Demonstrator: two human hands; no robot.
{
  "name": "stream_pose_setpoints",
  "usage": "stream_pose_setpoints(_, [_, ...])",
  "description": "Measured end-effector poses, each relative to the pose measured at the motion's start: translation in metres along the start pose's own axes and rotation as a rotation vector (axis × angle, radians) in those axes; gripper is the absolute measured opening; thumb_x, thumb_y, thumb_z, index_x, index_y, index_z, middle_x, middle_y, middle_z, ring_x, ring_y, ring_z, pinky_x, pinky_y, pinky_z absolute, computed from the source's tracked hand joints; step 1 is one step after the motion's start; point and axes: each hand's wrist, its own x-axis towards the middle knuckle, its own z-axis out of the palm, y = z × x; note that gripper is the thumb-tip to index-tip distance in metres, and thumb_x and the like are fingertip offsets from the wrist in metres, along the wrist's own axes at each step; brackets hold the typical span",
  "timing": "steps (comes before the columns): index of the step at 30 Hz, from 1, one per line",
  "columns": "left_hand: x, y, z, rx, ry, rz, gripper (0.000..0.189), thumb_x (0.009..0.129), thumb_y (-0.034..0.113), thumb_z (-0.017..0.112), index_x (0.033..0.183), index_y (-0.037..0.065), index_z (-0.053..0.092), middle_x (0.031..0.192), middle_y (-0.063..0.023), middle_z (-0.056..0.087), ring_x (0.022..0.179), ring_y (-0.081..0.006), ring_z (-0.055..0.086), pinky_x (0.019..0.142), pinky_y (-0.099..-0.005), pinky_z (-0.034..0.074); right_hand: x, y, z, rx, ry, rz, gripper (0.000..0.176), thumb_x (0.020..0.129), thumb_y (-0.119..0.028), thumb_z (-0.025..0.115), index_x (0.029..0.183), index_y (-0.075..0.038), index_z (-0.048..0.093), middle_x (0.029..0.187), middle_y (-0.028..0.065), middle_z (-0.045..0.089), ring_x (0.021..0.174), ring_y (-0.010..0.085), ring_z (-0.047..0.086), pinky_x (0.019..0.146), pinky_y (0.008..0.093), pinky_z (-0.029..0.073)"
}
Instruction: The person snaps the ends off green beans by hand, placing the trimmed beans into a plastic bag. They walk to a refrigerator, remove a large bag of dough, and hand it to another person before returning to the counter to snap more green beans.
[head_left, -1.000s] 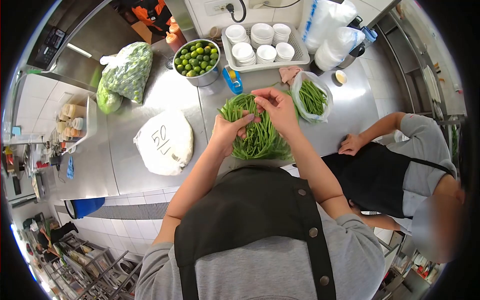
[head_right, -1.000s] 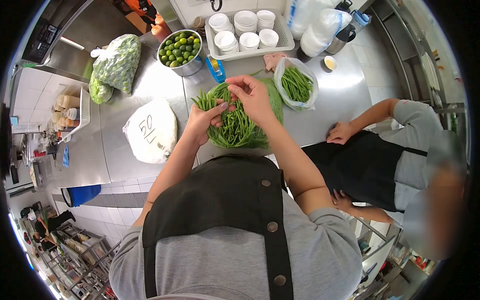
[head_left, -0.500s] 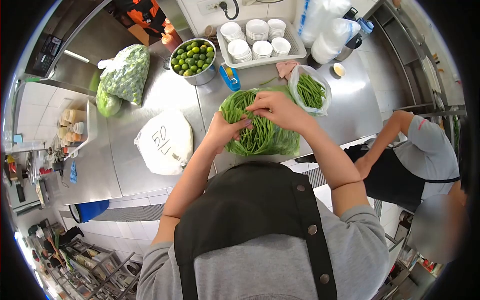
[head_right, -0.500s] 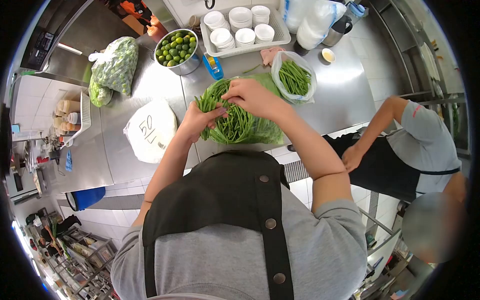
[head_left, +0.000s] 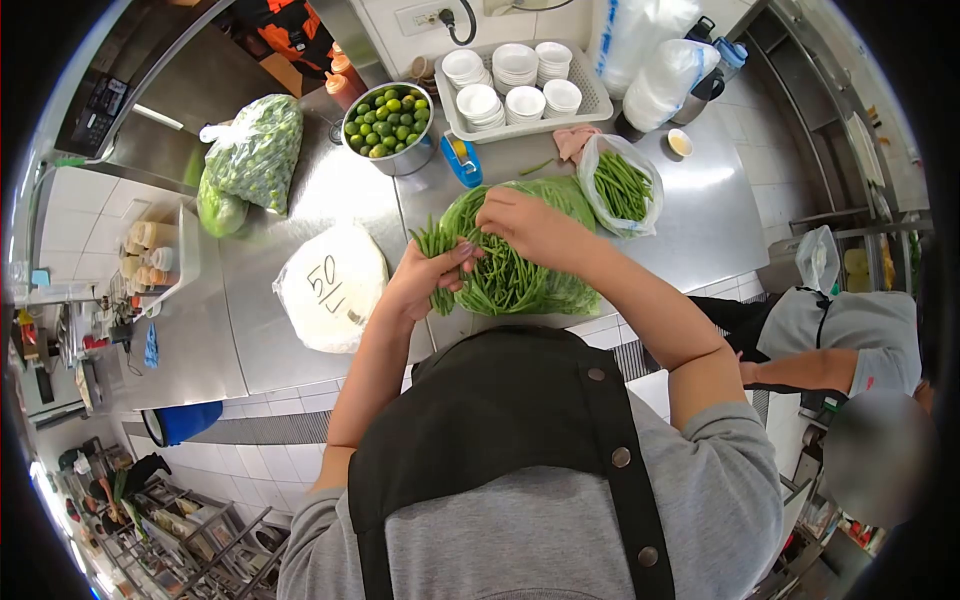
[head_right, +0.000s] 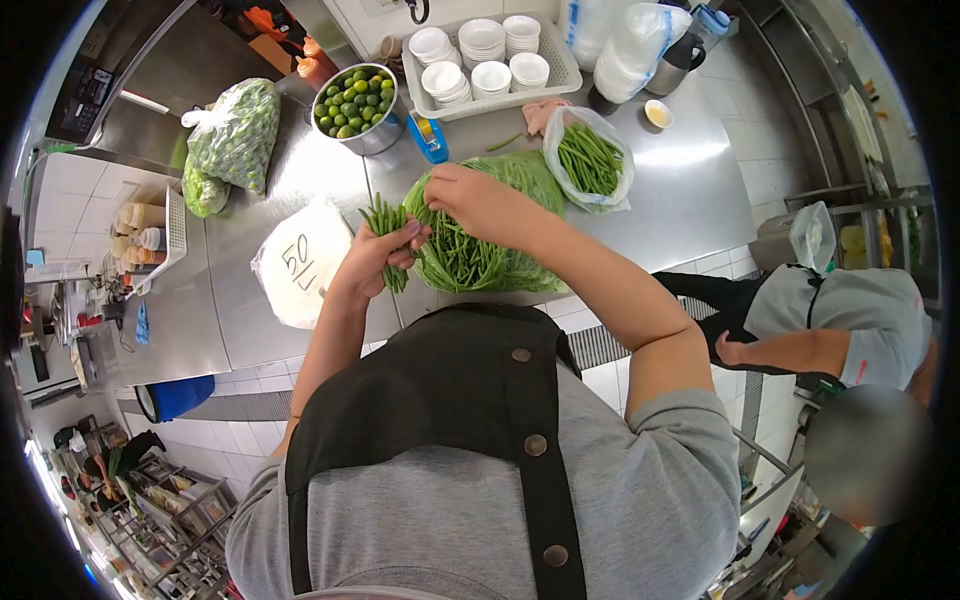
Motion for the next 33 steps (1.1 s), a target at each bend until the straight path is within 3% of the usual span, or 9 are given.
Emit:
stream_pose_setpoints(5, [0.01, -0.003, 0.012, -0.171, 0.07, 0.068, 0.018, 0.099, 0.015, 0.063, 0.107, -0.002, 0.062, 0.08, 0.0003, 0.058, 0.053, -0.0027, 0.038, 0.051, -0.02, 0.036, 0.002, 0.002, 0.017, 0.098, 0.262, 0.16, 0.005, 0.091, -0.003, 0.062, 0.094, 0.0, 0.061, 0.091, 0.015, 0.059, 0.083, 0.035, 0.06, 0.073, 0.0418, 0.048])
stream_pose_setpoints(11, [0.031, -0.001, 0.018, -0.418, 0.148, 0.12, 0.021, 0.101, 0.017, 0.06, 0.108, -0.003, 0.061, 0.08, 0.0018, 0.056, 0.056, 0.0, 0.039, 0.053, -0.0177, 0.039, 0.024, 0.007, 0.054, 0.175, 0.61, 0.331, 0.004, 0.091, -0.002, 0.061, 0.094, 0.0, 0.061, 0.088, 0.0158, 0.06, 0.08, 0.0376, 0.059, 0.071, 0.0429, 0.047])
stream_pose_setpoints(14, [0.033, -0.002, 0.018, -0.453, 0.194, 0.144, 0.022, 0.101, 0.016, 0.06, 0.109, -0.004, 0.061, 0.079, 0.0019, 0.056, 0.056, 0.0001, 0.039, 0.053, -0.0177, 0.039, 0.03, 0.009, 0.052, 0.035, 0.606, 0.261, 0.008, 0.092, -0.004, 0.062, 0.097, 0.0, 0.064, 0.086, 0.0146, 0.06, 0.079, 0.0335, 0.06, 0.069, 0.0401, 0.047])
stream_pose_setpoints(18, [0.039, -0.004, 0.019, -0.489, 0.208, 0.214, 0.02, 0.101, 0.016, 0.061, 0.108, -0.003, 0.061, 0.078, 0.0013, 0.057, 0.056, -0.0013, 0.04, 0.053, -0.0186, 0.039, 0.037, 0.02, 0.057, -0.044, 0.629, 0.263, 0.008, 0.09, -0.005, 0.063, 0.096, 0.0, 0.062, 0.088, 0.0156, 0.061, 0.082, 0.0354, 0.06, 0.071, 0.0424, 0.047])
stream_pose_setpoints(22, [0.013, -0.001, 0.049, -0.222, 0.211, 0.236, 0.019, 0.1, 0.015, 0.063, 0.107, -0.003, 0.062, 0.078, 0.0003, 0.058, 0.056, -0.0034, 0.041, 0.053, -0.0198, 0.039, 0.027, 0.102, 0.052, -0.178, 0.787, 0.423, 0.009, 0.088, -0.008, 0.064, 0.094, -0.001, 0.061, 0.088, 0.0182, 0.062, 0.085, 0.0361, 0.061, 0.075, 0.0456, 0.047])
stream_pose_setpoints(24, [0.009, 0.002, 0.051, -0.254, 0.14, 0.232, 0.019, 0.099, 0.015, 0.063, 0.106, -0.003, 0.062, 0.078, 0.0001, 0.058, 0.056, -0.0041, 0.042, 0.053, -0.0201, 0.04, 0.017, 0.122, 0.021, -0.204, 0.61, 0.483, 0.009, 0.085, -0.008, 0.067, 0.085, 0.0, 0.064, 0.083, 0.0176, 0.066, 0.08, 0.0341, 0.064, 0.071, 0.0445, 0.048])
stream_pose_setpoints(26, [0.015, 0.009, 0.037, -0.301, 0.182, 0.196, 0.021, 0.098, 0.016, 0.065, 0.108, -0.002, 0.062, 0.083, -0.0022, 0.063, 0.056, -0.0032, 0.041, 0.053, -0.0193, 0.04, 0.013, 0.114, 0.01, -0.095, 0.308, 0.531, 0.011, 0.081, -0.009, 0.07, 0.078, 0.001, 0.066, 0.076, 0.0172, 0.067, 0.073, 0.0333, 0.064, 0.069, 0.0434, 0.049])
stream_pose_setpoints(30, [0.021, 0.022, 0.024, -0.342, 0.168, 0.214, 0.026, 0.099, 0.017, 0.064, 0.115, -0.003, 0.059, 0.098, -0.0084, 0.069, 0.056, -0.0019, 0.041, 0.051, -0.0185, 0.041, 0.002, 0.061, 0.003, 0.046, -0.148, 0.588, 0.016, 0.076, -0.013, 0.075, 0.07, 0.001, 0.068, 0.067, 0.017, 0.066, 0.063, 0.0302, 0.065, 0.065, 0.0399, 0.05])
stream_pose_setpoints(33, [0.021, 0.027, 0.023, -0.373, 0.179, 0.2, 0.028, 0.1, 0.018, 0.062, 0.118, -0.003, 0.056, 0.105, -0.0112, 0.069, 0.056, -0.0016, 0.041, 0.051, -0.0183, 0.043, -0.011, 0.06, 0.02, 0.085, -0.164, 0.579, 0.022, 0.078, -0.019, 0.076, 0.07, 0.0, 0.07, 0.063, 0.0174, 0.065, 0.06, 0.0288, 0.063, 0.064, 0.0381, 0.05])
